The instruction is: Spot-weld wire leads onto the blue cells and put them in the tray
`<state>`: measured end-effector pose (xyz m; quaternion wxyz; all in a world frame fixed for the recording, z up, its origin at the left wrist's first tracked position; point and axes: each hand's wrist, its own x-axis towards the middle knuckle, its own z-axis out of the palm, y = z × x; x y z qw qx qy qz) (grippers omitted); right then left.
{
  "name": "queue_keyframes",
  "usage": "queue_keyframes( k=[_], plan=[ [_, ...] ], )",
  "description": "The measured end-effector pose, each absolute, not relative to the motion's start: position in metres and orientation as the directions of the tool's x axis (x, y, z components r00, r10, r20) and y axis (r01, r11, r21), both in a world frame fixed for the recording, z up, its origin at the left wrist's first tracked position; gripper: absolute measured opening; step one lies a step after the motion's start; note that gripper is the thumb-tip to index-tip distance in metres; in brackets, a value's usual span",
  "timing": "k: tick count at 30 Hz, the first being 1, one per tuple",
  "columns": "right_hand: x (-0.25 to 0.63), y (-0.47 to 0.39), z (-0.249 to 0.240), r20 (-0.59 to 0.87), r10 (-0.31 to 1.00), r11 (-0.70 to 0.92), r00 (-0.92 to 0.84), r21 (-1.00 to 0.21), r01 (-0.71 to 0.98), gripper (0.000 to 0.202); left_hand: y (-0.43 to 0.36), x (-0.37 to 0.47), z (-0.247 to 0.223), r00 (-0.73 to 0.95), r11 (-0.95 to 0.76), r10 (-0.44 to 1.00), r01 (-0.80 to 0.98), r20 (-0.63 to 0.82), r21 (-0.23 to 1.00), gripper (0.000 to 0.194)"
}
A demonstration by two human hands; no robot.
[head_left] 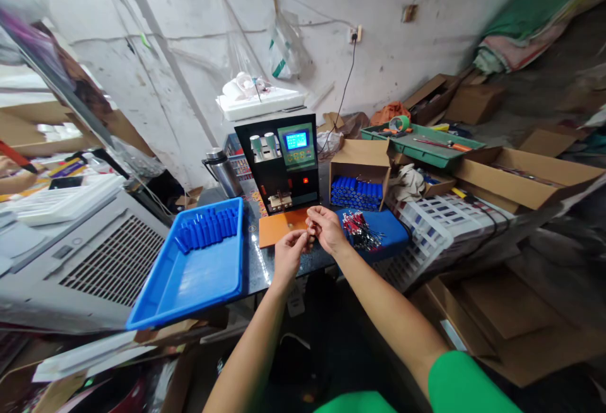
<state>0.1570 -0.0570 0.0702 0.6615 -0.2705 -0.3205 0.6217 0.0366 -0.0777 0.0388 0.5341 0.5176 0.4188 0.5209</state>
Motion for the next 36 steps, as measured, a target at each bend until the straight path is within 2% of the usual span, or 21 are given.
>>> queue_keyframes(
  k=[4, 9, 14, 19, 22, 25, 28, 30, 31, 33, 36],
  plan=[
    [0.159, -0.056, 0.065, 0.115, 0.993, 0.092, -0.001, -0.802, -0.590, 0.030, -0.076, 0.032, 0.038, 0.035, -0.237, 0.971, -0.014, 0.237, 0.971, 0.032],
    [0.162, -0.054, 0.056, 0.246, 0.962, 0.206, -0.117, -0.939, -0.277, 0.026, -0.073, 0.015, 0.043, 0.069, -0.357, 0.934, 0.241, 0.351, 0.902, 0.024],
    [0.157, -0.054, 0.046, 0.323, 0.930, 0.316, -0.175, -0.946, -0.068, 0.017, -0.072, -0.003, 0.044, 0.137, -0.360, 0.933, 0.329, 0.333, 0.873, 0.022],
    [0.147, -0.052, 0.035, 0.313, 0.924, 0.314, -0.221, -0.949, -0.029, 0.018, -0.078, -0.019, 0.037, 0.164, -0.320, 0.946, 0.338, 0.280, 0.885, 0.022],
    [0.141, -0.042, 0.027, 0.318, 0.937, 0.317, -0.142, -0.948, -0.028, 0.022, -0.070, -0.045, 0.038, 0.092, -0.299, 0.953, 0.406, 0.287, 0.864, 0.019],
    [0.136, -0.029, 0.016, 0.288, 0.957, 0.288, -0.020, -0.958, -0.001, 0.031, -0.048, -0.097, 0.044, -0.153, -0.186, 0.931, 0.583, 0.332, 0.791, 0.017],
    [0.134, -0.021, 0.006, 0.241, 0.970, 0.240, 0.018, -0.970, 0.041, 0.037, -0.022, -0.165, 0.051, -0.454, 0.161, 0.838, 0.736, 0.302, 0.658, 0.019],
    [0.133, -0.019, 0.001, 0.226, 0.974, 0.225, 0.015, -0.973, 0.060, 0.038, -0.008, -0.207, 0.053, -0.613, 0.433, 0.763, 0.722, 0.208, 0.539, 0.021],
    [0.132, -0.019, 0.000, 0.223, 0.975, 0.221, 0.013, -0.973, 0.068, 0.038, -0.002, -0.223, 0.053, -0.661, 0.518, 0.733, 0.697, 0.163, 0.497, 0.020],
    [0.131, -0.019, -0.002, 0.217, 0.976, 0.215, 0.009, -0.973, 0.080, 0.038, 0.007, -0.247, 0.049, -0.705, 0.584, 0.697, 0.663, 0.130, 0.467, 0.019],
    [0.131, -0.020, -0.002, 0.210, 0.978, 0.209, 0.001, -0.975, 0.079, 0.038, 0.015, -0.259, 0.040, -0.709, 0.579, 0.693, 0.654, 0.128, 0.487, 0.017]
  ],
)
